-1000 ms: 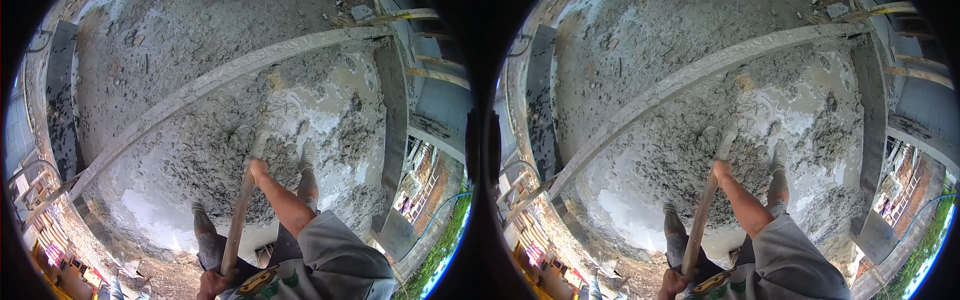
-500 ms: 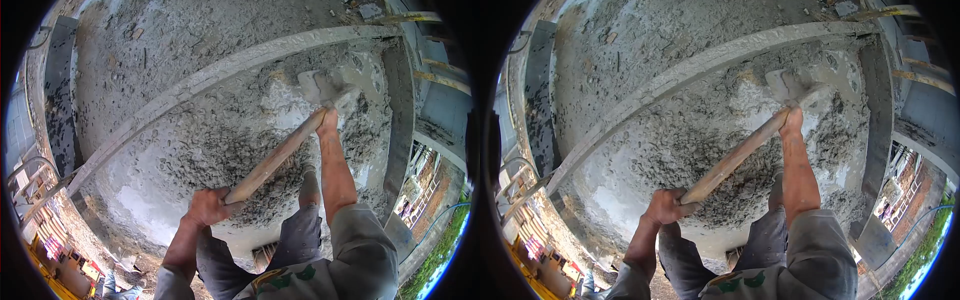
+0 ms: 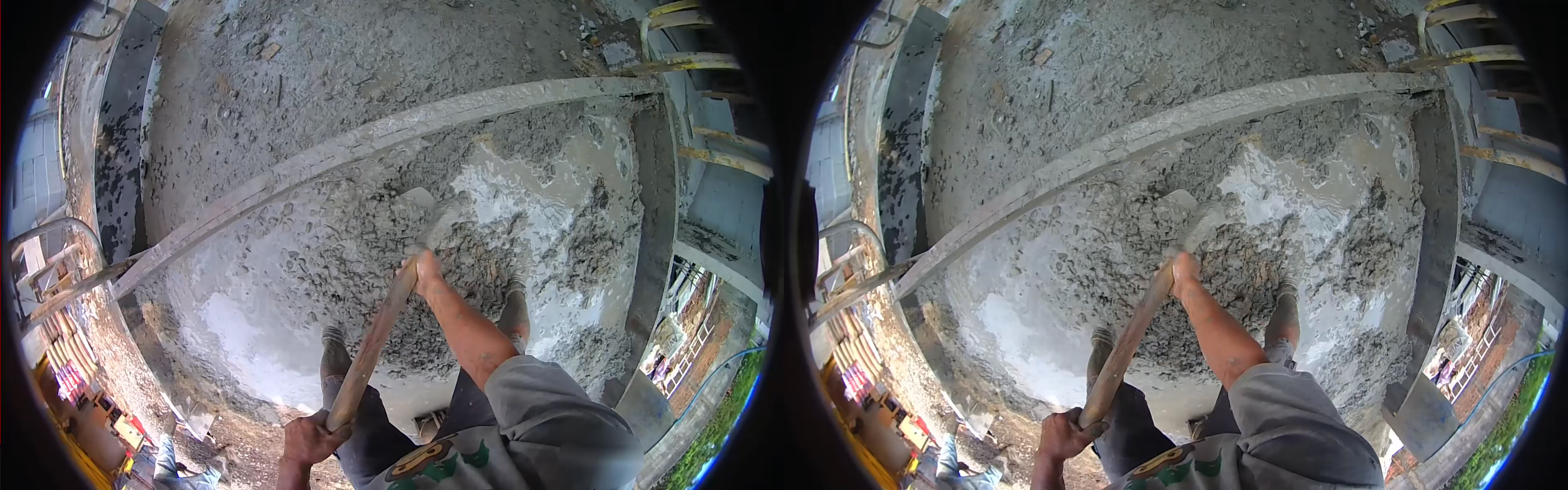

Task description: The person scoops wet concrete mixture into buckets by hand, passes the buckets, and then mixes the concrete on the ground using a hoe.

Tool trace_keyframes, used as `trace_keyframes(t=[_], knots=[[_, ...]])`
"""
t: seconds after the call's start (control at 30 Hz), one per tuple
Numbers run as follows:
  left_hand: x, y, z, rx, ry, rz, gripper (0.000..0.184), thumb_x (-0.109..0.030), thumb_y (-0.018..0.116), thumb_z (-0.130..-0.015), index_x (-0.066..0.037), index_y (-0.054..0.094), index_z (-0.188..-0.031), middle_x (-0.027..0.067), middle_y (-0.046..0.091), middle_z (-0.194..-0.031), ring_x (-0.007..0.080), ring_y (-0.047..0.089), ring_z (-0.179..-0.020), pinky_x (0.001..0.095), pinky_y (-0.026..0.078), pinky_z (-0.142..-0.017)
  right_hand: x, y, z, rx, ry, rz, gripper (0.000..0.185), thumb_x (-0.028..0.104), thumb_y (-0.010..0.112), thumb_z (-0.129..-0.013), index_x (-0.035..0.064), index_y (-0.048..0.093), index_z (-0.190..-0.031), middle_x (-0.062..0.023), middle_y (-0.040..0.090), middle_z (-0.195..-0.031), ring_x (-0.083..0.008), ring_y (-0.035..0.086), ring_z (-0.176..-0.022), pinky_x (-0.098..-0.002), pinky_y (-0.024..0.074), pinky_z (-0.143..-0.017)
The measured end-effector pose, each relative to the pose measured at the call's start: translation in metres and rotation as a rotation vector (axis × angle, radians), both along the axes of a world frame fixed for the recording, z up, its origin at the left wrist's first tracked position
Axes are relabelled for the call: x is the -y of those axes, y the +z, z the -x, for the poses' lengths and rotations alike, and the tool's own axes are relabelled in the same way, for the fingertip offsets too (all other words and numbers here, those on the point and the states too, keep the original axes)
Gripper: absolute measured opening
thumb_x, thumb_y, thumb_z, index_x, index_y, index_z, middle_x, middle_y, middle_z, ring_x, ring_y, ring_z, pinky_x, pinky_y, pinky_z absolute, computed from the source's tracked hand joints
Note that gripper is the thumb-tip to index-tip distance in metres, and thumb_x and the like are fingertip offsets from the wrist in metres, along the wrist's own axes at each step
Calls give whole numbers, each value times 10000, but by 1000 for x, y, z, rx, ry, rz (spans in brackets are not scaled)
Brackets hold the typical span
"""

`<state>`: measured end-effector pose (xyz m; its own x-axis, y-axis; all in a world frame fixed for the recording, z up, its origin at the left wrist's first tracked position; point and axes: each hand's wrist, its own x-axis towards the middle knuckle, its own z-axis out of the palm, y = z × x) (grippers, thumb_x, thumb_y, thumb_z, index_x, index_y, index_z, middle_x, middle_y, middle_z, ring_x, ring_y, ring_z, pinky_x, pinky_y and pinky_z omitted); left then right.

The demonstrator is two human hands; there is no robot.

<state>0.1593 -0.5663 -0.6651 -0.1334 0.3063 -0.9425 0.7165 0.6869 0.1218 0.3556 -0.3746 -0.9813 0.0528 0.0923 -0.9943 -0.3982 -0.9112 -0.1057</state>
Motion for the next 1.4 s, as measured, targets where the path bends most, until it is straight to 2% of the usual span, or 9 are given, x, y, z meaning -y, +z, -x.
trace_keyframes(t=[0.17,0.23,0.27,0.43,0.57,0.87,1.03,1.1,1.4], knots=[[64,74,3,31,115,454,562,-587,739,-596,-105,714,-884,112,690,-761,194,675,-719,334,515,-698,129,84,-19,-55,-105,117,297,177,646,-752,77,477,-974,-90,511,-772,-259,560,-635,-465,522,-586],[109,81,7,221,164,480,598,-435,731,-753,-79,581,-1211,124,678,-788,210,624,-657,333,504,-630,121,120,-42,-37,-45,44,224,123,633,-754,61,501,-925,-96,512,-709,-256,551,-572,-460,528,-548],[93,82,-3,227,276,453,556,-502,737,-684,-92,647,-1048,115,686,-781,194,650,-698,322,509,-662,107,132,-58,-21,-1,27,199,115,631,-755,53,510,-901,-97,511,-683,-256,546,-552,-456,524,-537],[-40,-46,-55,352,36,-253,503,-572,709,-632,-99,684,-801,129,642,-686,295,638,-691,382,492,-625,-45,88,-165,246,-259,-242,153,206,551,-787,82,488,-851,-69,456,-631,-235,477,-536,-387,473,-530],[-155,-141,-24,409,-137,-387,499,-550,696,-664,-77,656,-816,149,626,-622,330,637,-658,385,501,-606,-174,48,-165,226,-276,-554,154,188,547,-777,61,466,-811,-86,447,-628,-242,474,-530,-410,461,-543],[-67,-50,61,10,-183,-351,482,-535,699,-659,-67,649,-763,148,608,-575,315,623,-531,427,494,-528,-66,12,1,-1,-207,-243,234,324,510,-816,103,471,-885,-87,452,-686,-242,475,-619,-415,447,-576],[45,-13,63,-45,226,-63,514,-548,716,-638,-44,636,-707,152,593,-555,328,620,-559,414,490,-556,14,-45,101,39,190,-61,219,241,540,-829,70,480,-952,-101,505,-743,-260,526,-615,-439,455,-532],[85,-15,53,-72,402,-12,529,-560,723,-626,-44,641,-710,153,589,-551,333,622,-578,412,492,-574,26,-9,124,31,518,-147,241,216,559,-822,45,475,-970,-108,523,-764,-255,560,-634,-435,469,-512],[109,82,13,74,200,284,488,-528,783,-549,-89,707,-748,104,645,-613,219,660,-600,318,507,-604,106,144,-19,6,74,-21,214,143,617,-781,47,494,-929,-96,515,-709,-244,570,-608,-428,534,-529]])
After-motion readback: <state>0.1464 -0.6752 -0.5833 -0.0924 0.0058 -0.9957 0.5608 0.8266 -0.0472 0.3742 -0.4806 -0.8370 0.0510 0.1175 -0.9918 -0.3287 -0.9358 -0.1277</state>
